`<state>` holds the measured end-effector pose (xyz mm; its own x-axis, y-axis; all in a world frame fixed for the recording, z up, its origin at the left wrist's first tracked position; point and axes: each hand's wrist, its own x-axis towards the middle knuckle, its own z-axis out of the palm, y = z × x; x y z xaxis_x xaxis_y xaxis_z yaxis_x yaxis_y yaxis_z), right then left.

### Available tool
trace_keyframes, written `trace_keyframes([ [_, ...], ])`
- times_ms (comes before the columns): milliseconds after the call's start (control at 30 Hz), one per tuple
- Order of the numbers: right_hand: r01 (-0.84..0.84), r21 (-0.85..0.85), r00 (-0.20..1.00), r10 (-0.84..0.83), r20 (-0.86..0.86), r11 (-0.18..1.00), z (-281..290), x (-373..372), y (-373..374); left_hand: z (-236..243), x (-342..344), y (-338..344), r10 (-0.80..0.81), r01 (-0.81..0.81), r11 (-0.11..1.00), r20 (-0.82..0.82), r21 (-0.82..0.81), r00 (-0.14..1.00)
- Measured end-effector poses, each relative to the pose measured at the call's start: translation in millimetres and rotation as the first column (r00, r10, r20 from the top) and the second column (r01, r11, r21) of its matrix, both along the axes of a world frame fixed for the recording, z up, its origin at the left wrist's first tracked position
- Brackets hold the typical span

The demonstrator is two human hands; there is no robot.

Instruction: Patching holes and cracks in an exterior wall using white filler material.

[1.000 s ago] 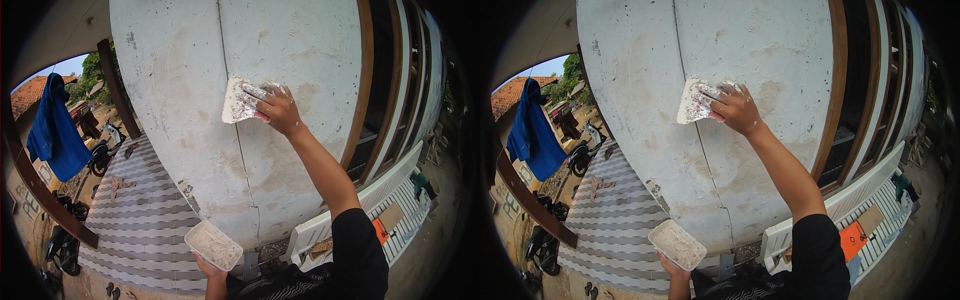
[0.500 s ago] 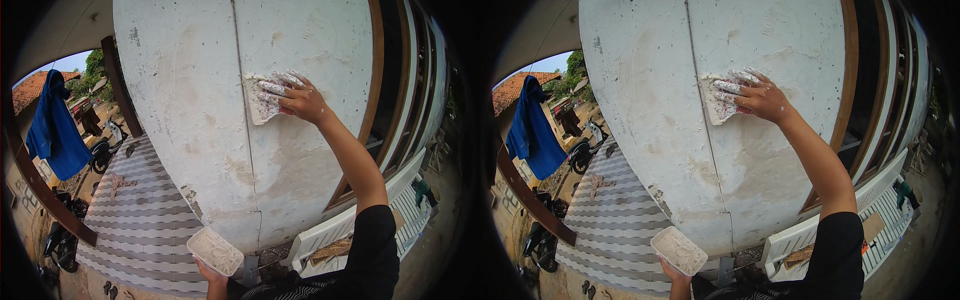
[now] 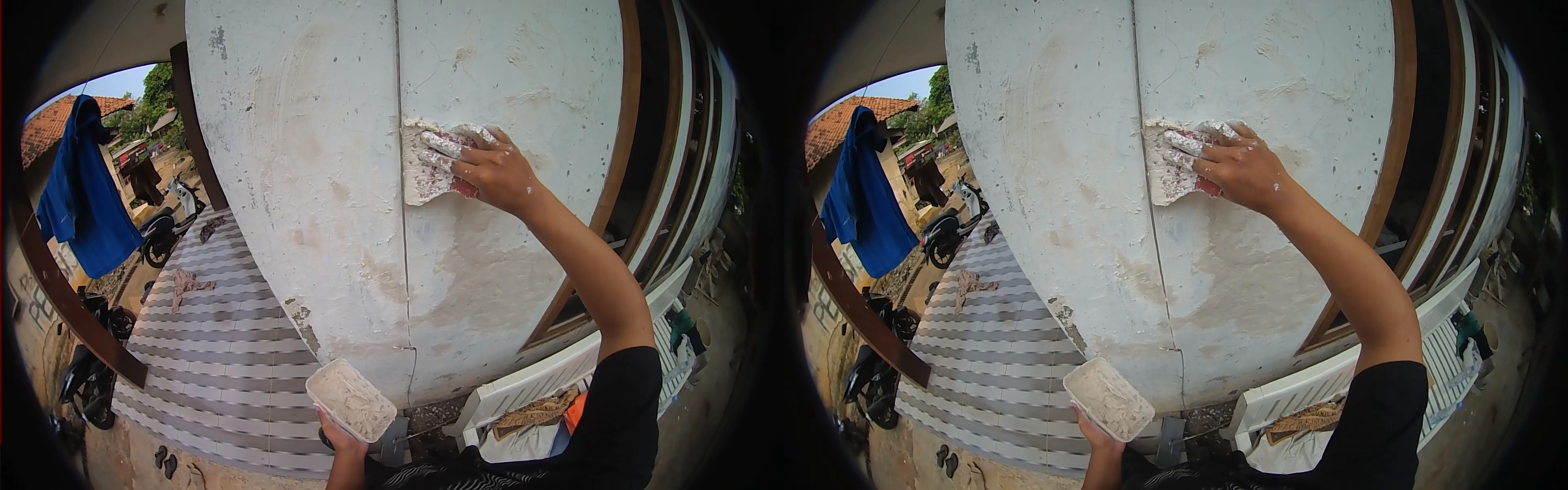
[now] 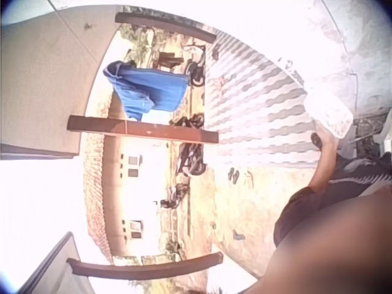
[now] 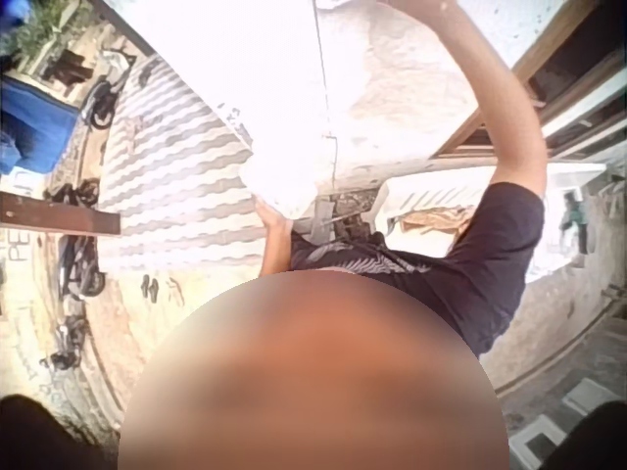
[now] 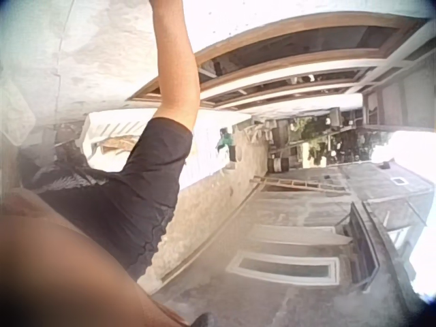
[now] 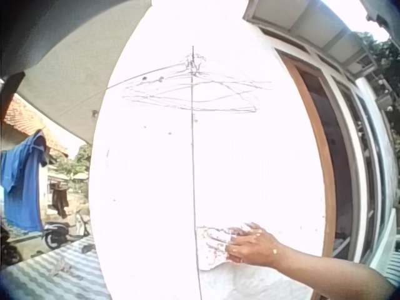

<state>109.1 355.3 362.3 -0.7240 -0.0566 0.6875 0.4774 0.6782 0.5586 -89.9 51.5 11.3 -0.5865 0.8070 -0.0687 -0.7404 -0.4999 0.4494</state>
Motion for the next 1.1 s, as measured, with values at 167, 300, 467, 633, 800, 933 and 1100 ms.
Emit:
trace_keyframes([
  [167,0.014,0.025,0.999,-0.014,-0.03,1.0,-15.9,4.7,2.7,4.0,3.4,-2.1,-0.03,0.031,0.999,-0.023,0.034,0.999],
  [300,-0.031,0.073,0.999,0.034,-0.038,0.997,-4.5,-4.4,-6.2,5.4,7.3,-6.5,0.007,-0.005,0.999,-0.046,0.033,0.999],
  [467,-0.024,-0.032,0.994,0.021,-0.111,0.999,-13.5,-24.2,-14.4,8.0,7.5,-5.2,0.01,-0.009,1.0,-0.033,0.024,0.999],
  [633,-0.022,-0.089,0.997,0.015,-0.073,0.996,-35.1,-7.6,-20.0,12.9,2.5,-13.3,0.02,-0.019,0.999,-0.008,0.041,1.0],
  [800,-0.085,0.015,0.99,0.086,-0.11,0.996,-28.0,-10.3,-31.9,13.9,-0.8,-20.7,0.03,-0.029,0.997,-0.011,0.067,0.999],
  [933,-0.088,0.07,0.967,0.102,-0.232,0.994,-11.6,-34.3,-21.0,14.6,1.2,-18.0,0.023,-0.02,0.998,-0.047,0.057,0.999],
  [1100,-0.057,-0.027,0.963,0.047,-0.267,0.998,-51.7,-40.4,-26.2,11.2,0.6,-24.3,0.044,-0.04,0.998,-0.074,0.051,0.996],
])
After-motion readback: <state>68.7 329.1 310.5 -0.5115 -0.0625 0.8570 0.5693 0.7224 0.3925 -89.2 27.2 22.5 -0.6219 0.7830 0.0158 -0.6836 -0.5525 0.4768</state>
